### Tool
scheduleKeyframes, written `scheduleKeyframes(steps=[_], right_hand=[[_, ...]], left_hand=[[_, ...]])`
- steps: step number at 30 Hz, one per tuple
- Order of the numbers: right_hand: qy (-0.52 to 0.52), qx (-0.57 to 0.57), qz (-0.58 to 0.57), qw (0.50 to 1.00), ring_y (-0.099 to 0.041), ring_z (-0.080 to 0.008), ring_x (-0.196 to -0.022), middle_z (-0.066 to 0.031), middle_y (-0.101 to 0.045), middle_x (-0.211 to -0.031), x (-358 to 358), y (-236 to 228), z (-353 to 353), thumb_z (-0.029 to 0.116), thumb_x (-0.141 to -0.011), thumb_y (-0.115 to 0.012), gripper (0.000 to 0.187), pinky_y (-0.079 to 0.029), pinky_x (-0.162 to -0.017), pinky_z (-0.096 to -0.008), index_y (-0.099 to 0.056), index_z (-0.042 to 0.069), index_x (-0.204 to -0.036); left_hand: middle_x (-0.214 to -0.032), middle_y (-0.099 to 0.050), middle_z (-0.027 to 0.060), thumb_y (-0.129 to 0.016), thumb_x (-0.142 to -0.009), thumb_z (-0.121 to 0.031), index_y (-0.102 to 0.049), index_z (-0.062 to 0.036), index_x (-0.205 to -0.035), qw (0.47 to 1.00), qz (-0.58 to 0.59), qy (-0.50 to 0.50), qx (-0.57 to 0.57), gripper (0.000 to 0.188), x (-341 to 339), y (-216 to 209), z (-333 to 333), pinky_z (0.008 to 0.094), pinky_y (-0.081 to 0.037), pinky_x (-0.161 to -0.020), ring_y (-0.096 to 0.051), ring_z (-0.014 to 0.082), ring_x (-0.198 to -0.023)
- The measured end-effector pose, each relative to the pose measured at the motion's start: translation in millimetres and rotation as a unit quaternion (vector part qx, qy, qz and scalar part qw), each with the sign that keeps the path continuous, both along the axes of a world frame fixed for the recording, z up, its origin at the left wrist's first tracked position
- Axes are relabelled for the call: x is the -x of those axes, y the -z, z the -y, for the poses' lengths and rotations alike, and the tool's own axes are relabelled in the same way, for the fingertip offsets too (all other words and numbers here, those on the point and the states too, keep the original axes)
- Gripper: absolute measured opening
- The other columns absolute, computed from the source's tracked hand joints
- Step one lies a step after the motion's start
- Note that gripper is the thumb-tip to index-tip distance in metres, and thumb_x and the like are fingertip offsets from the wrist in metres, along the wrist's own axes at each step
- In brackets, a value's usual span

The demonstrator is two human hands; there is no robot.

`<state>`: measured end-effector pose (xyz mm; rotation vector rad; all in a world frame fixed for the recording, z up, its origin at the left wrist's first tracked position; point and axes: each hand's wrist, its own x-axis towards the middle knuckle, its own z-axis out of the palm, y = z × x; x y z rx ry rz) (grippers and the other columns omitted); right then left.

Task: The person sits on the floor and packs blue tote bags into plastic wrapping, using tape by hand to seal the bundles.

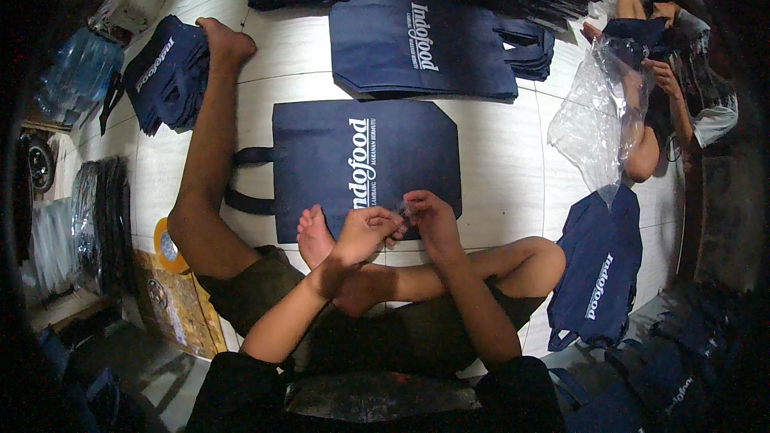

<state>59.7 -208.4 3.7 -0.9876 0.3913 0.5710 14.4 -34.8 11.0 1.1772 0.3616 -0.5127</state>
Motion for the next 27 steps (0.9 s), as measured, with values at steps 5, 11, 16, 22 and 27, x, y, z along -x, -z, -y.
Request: scheduleKeyframes(steps=[5,11,16,22,27], right_hand=[[0.023,-0.071,-0.057,0.996,-0.060,-0.0239,-0.095,-0.0118,-0.065,-0.100,1,9,7,0.011,-0.081,-0.044,0.029,-0.048,-0.086,-0.0380,-0.065,-0.001,-0.097],[0.057,-0.023,-0.021,0.998,-0.060,-0.0239,-0.096,-0.0113,-0.066,-0.102,-4,17,25,0.013,-0.079,-0.045,0.032,-0.048,-0.085,-0.0360,-0.065,-0.002,-0.100],[-0.086,0.118,0.128,0.981,-0.062,-0.0162,-0.094,-0.0093,-0.067,-0.112,-32,-14,50,0.019,-0.089,-0.057,0.036,-0.048,-0.083,-0.0305,-0.066,-0.001,-0.117],[-0.247,0.251,0.222,0.909,-0.060,-0.0062,-0.082,-0.0021,-0.071,-0.098,-18,-27,4,0.023,-0.088,-0.078,0.037,-0.047,-0.071,-0.0225,-0.071,0.004,-0.120],[-0.213,0.266,0.156,0.927,-0.057,-0.0051,-0.074,0.0011,-0.070,-0.088,-22,-20,9,0.021,-0.093,-0.072,0.024,-0.045,-0.064,-0.0225,-0.075,0.004,-0.109]], left_hand=[[-0.088,-0.073,0.0107,-0.066,-0.096,-0.008,-0.068,0.0036,-0.102,0.998,0.014,0.041,-0.035,0.014,2,2,1,0.0266,-0.056,-0.067,-0.069,0.0132,-0.076],[-0.085,-0.073,0.0104,-0.066,-0.094,-0.005,-0.069,0.0036,-0.099,0.998,0.005,0.043,-0.043,0.011,2,6,-4,0.0262,-0.056,-0.063,-0.067,0.0121,-0.070],[-0.083,-0.073,0.0104,-0.068,-0.092,-0.005,-0.070,0.0038,-0.095,0.999,-0.019,0.012,-0.027,0.009,4,8,-31,0.0257,-0.055,-0.058,-0.066,0.0120,-0.066],[-0.083,-0.072,0.0101,-0.069,-0.093,-0.005,-0.069,0.0052,-0.098,0.997,-0.002,0.056,-0.045,0.011,1,5,-23,0.0251,-0.055,-0.061,-0.066,0.0122,-0.068],[-0.081,-0.072,0.0072,-0.069,-0.093,-0.007,-0.069,0.0039,-0.096,0.994,0.018,0.070,-0.085,0.011,2,9,-22,0.0236,-0.054,-0.061,-0.066,0.0105,-0.068]])
